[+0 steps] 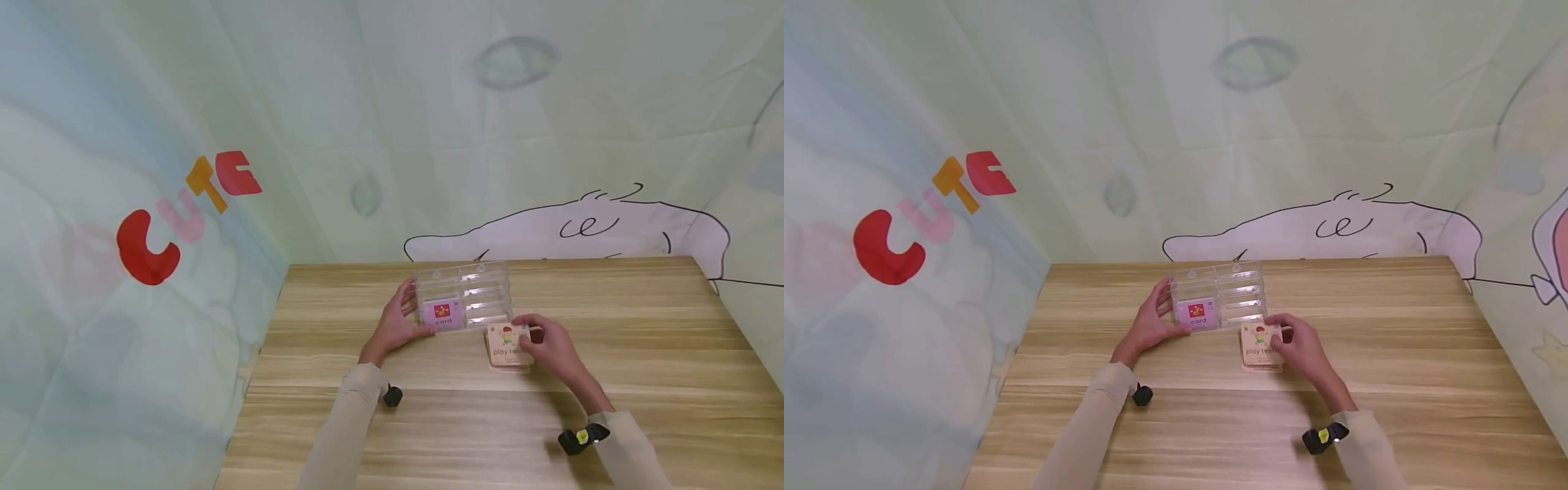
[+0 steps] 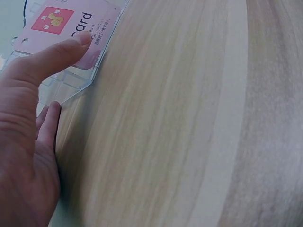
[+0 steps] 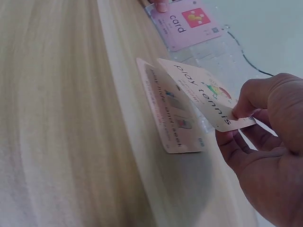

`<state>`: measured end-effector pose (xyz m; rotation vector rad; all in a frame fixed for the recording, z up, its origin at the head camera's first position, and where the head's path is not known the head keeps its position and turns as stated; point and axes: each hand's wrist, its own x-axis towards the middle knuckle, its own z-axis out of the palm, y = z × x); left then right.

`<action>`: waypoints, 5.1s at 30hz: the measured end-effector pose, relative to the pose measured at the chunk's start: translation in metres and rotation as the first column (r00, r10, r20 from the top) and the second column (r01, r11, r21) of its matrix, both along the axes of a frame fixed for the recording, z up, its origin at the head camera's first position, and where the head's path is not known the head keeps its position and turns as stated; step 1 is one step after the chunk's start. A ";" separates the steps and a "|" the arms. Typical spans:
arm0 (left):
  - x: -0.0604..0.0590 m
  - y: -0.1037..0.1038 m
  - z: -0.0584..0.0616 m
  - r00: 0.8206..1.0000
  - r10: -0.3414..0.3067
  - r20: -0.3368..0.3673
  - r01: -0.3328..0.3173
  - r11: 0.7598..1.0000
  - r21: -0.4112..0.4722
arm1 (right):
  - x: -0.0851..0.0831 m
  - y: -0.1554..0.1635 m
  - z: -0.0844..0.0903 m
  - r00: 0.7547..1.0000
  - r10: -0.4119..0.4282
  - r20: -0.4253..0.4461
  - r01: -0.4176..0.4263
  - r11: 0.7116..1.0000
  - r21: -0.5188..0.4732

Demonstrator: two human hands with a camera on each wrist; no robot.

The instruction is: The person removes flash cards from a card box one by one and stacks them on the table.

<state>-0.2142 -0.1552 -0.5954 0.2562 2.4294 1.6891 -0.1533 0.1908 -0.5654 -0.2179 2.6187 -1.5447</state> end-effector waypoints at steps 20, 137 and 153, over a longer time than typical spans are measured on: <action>0.000 0.000 -0.001 1.000 0.000 -0.005 0.000 1.000 -0.009 | 0.006 -0.007 -0.013 0.999 -0.010 0.053 0.006 0.997 0.073; -0.001 -0.002 -0.002 1.000 -0.012 -0.003 0.012 1.000 -0.012 | -0.022 -0.079 0.017 0.956 0.169 -0.240 -0.160 0.986 0.056; 0.001 0.000 0.000 1.000 -0.004 -0.015 0.004 1.000 -0.014 | -0.030 -0.091 0.004 0.956 0.158 -0.248 -0.156 0.987 0.030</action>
